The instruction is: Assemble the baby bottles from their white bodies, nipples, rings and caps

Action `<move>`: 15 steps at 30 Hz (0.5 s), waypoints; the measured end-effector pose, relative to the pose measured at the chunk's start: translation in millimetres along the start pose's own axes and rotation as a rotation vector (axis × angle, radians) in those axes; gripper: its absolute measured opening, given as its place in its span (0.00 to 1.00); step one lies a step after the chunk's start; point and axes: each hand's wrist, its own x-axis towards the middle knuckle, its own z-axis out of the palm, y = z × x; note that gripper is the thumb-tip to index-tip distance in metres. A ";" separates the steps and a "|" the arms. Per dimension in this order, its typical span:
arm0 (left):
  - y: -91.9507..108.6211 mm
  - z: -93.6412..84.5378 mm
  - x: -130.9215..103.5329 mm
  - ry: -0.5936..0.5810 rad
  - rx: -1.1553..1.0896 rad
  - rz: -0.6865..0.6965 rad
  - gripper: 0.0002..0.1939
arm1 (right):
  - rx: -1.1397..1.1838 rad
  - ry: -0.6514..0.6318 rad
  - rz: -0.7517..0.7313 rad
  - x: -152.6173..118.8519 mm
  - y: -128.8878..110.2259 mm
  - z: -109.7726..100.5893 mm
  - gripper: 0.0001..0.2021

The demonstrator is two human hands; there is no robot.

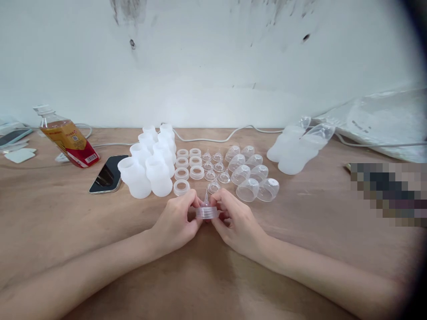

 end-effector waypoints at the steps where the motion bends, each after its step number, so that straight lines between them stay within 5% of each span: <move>1: 0.5 0.2 0.1 0.005 0.002 0.001 0.08 | -0.010 0.011 -0.005 -0.1 -0.2 0.4 0.07; 5: -0.4 -2.7 1.3 -0.037 -0.073 -0.018 0.08 | -0.029 0.015 -0.022 -1.1 0.4 0.2 0.08; 9: -5.4 -10.0 2.9 -0.199 -0.390 -0.044 0.18 | -0.089 -0.029 -0.175 -1.8 3.5 -4.6 0.12; 11: -7.7 -12.4 4.0 -0.250 -0.497 -0.080 0.15 | -0.119 -0.052 -0.236 -1.9 5.3 -7.4 0.14; 15: -8.7 -12.6 5.6 -0.199 -0.463 -0.149 0.11 | -0.145 -0.058 -0.237 -1.0 7.0 -9.6 0.14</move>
